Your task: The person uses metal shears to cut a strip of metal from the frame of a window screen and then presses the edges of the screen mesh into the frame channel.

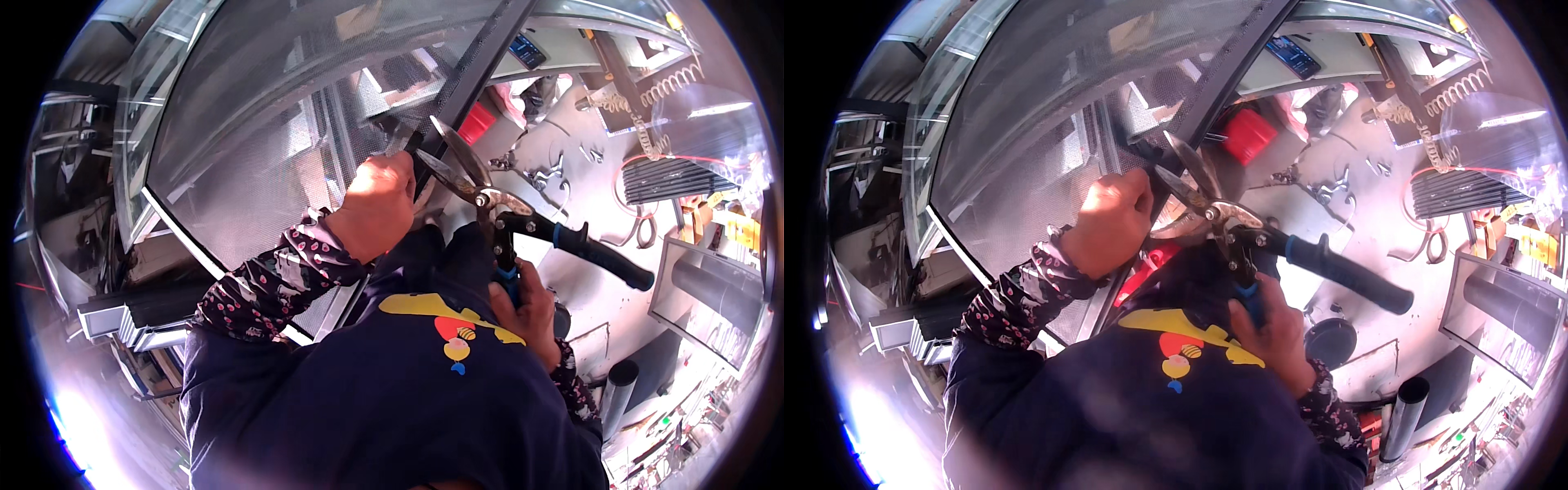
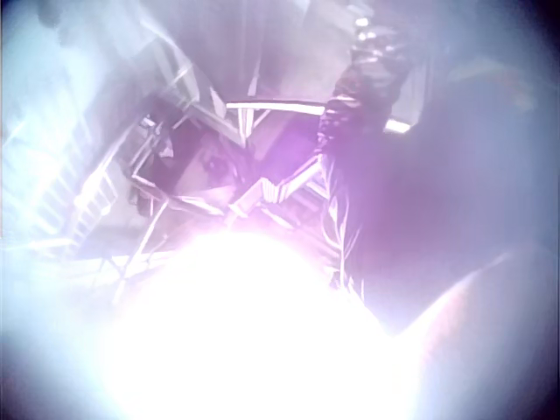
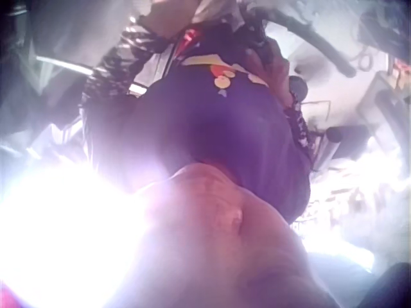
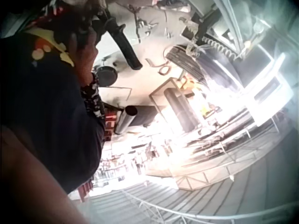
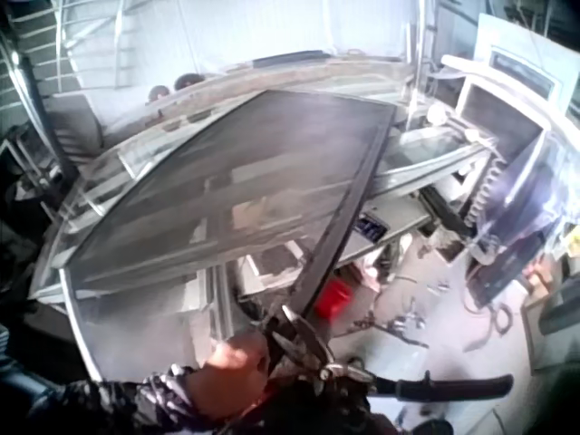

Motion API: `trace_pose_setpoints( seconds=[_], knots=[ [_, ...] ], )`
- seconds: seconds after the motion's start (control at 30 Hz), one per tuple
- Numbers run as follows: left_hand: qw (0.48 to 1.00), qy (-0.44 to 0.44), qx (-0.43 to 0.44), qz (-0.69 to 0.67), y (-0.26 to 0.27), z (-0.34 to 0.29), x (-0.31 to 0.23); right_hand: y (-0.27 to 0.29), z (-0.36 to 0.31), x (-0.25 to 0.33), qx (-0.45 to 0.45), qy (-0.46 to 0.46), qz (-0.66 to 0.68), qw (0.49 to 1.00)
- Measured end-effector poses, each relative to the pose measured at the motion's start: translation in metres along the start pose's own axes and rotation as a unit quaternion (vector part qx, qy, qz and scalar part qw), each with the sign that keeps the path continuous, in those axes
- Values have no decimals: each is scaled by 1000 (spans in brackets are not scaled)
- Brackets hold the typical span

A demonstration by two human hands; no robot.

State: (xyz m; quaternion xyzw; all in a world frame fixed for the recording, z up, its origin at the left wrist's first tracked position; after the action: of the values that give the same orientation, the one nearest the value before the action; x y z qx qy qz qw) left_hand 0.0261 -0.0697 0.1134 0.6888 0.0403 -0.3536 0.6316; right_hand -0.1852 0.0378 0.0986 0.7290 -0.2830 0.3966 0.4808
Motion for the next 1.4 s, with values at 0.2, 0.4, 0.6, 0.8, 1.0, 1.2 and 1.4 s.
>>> trace_pose_setpoints(
  seconds=[0.2, 0.4, 0.6, 0.8, 1.0, 1.2, 1.4],
  knots=[
    [997, -21, -4, -69, 0, 1, 13, 47, 5, 36, 55, -53, -23, 997],
    [993, -20, -99, -55, 11, -5, -1, 92, 23, 65, 47, -34, -76, 995],
    [960, 10, 111, -256, 3, -46, -31, 113, 57, 76, 137, -72, 32, 987],
    [715, 281, 315, -557, -16, -76, -36, 141, 88, 69, 180, -103, 23, 978],
    [552, 219, 24, -804, -91, -44, -52, 178, 123, 78, 297, -143, -6, 944],
    [586, 48, -203, -783, -105, 28, -17, 213, 144, 61, 268, 2, -197, 943],
    [688, 69, -224, -687, -103, 59, -9, 201, 179, 112, 332, 21, -390, 859]
  ],
)
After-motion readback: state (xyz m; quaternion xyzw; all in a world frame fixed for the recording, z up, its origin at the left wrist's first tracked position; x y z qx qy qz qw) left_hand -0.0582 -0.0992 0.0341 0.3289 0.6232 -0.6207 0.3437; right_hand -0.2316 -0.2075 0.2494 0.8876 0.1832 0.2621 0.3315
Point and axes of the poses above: each hand's wrist, its own z-axis towards the middle knuckle, its own y-axis out of the back of the hand, x = y × z, the point moved 3 cm from there along z, towards the middle knuckle, and after that the axes turned 15 degrees about x, right-handed, at the moved point
